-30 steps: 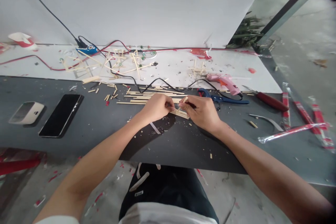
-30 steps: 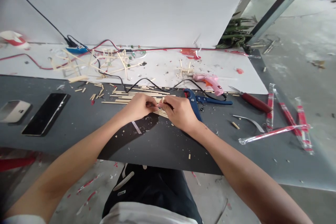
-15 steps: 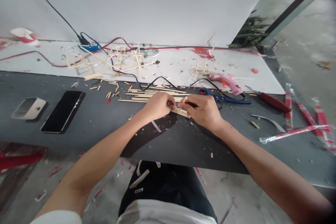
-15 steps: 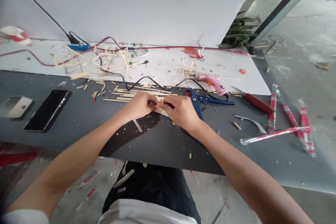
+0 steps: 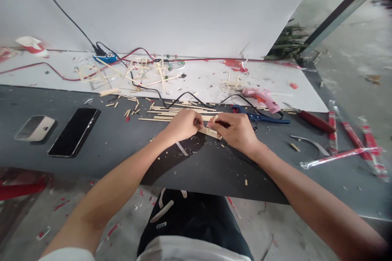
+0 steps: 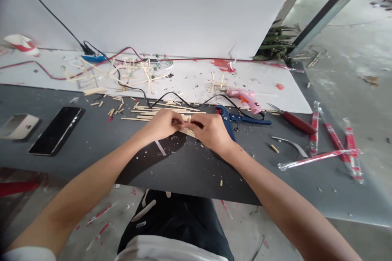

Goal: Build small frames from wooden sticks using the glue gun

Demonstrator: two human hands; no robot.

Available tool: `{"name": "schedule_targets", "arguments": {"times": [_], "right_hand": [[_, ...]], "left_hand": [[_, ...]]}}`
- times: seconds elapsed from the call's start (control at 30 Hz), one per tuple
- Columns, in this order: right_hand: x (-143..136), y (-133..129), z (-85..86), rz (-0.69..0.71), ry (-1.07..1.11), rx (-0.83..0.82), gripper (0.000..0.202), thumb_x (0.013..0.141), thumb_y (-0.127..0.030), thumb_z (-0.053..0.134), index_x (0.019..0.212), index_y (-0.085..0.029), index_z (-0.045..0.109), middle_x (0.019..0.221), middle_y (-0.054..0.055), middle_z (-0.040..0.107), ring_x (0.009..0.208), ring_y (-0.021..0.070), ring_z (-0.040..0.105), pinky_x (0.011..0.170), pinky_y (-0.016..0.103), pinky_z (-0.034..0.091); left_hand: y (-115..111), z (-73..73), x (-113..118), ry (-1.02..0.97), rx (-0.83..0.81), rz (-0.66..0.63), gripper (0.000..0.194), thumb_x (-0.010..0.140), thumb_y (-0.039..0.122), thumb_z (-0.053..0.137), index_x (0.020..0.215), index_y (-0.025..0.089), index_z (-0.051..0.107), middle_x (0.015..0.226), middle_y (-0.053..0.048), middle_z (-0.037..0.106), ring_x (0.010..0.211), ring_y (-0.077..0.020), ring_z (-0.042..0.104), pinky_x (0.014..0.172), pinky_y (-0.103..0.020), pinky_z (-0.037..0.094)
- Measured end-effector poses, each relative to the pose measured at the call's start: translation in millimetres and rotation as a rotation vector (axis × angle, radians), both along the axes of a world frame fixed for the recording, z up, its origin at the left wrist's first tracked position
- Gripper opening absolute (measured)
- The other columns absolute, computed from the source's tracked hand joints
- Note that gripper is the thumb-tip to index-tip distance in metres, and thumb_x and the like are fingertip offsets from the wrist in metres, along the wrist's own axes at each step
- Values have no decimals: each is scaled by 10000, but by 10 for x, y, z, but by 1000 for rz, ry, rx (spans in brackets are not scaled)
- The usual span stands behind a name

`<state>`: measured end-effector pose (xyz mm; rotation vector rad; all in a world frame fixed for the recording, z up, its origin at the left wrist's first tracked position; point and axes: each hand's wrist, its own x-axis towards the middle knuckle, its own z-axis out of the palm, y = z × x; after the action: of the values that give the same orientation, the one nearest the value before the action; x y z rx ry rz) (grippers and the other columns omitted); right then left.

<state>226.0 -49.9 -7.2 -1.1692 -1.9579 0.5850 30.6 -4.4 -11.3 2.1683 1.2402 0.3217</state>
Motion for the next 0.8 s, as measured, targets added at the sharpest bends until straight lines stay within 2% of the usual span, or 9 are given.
{"name": "schedule_targets", "arguments": {"times": [0.13,0.27,0.47,0.57,0.7,0.8], "right_hand": [[-2,-1,1,-8,9,-19,262,917,-322,670,695,-183,679,523,-20,572,507,113,472,540,256,376],[23,21,-40,0,9,18,315,930,-415,659,716,-186,692,596,7,622,547,122,491,557,260,396],[123,66,-74,6,55,-4,420,834,-588,728,869,-170,729,650,20,648,558,126,506,547,262,419],[152,67,-40,-1,91,-1,431,835,-572,737,940,-153,743,680,26,661,569,126,528,556,262,439],[184,57,-11,3,85,23,392,871,-527,716,982,-152,755,700,25,665,565,122,531,553,262,444],[217,49,7,-44,91,51,388,884,-536,693,989,-168,759,699,27,659,574,130,538,546,266,436]], "left_hand": [[2,-20,2,-21,18,17,166,781,192,609,749,207,771,657,-37,689,575,-140,534,585,-308,332],[-6,3,10,-34,22,14,169,768,176,603,723,205,763,642,-36,684,556,-136,522,575,-304,330],[-9,25,9,-49,17,-8,166,780,167,608,752,200,768,671,-31,702,595,-144,568,586,-300,348],[-1,22,-8,-56,49,-18,179,808,174,591,758,203,761,699,-29,711,613,-145,575,601,-301,356],[16,21,-38,-73,117,32,175,846,189,587,801,197,756,679,-26,692,596,-139,557,614,-299,357],[29,36,-60,-123,186,110,229,929,203,522,942,182,749,736,-38,694,604,-137,546,627,-296,369]]}}
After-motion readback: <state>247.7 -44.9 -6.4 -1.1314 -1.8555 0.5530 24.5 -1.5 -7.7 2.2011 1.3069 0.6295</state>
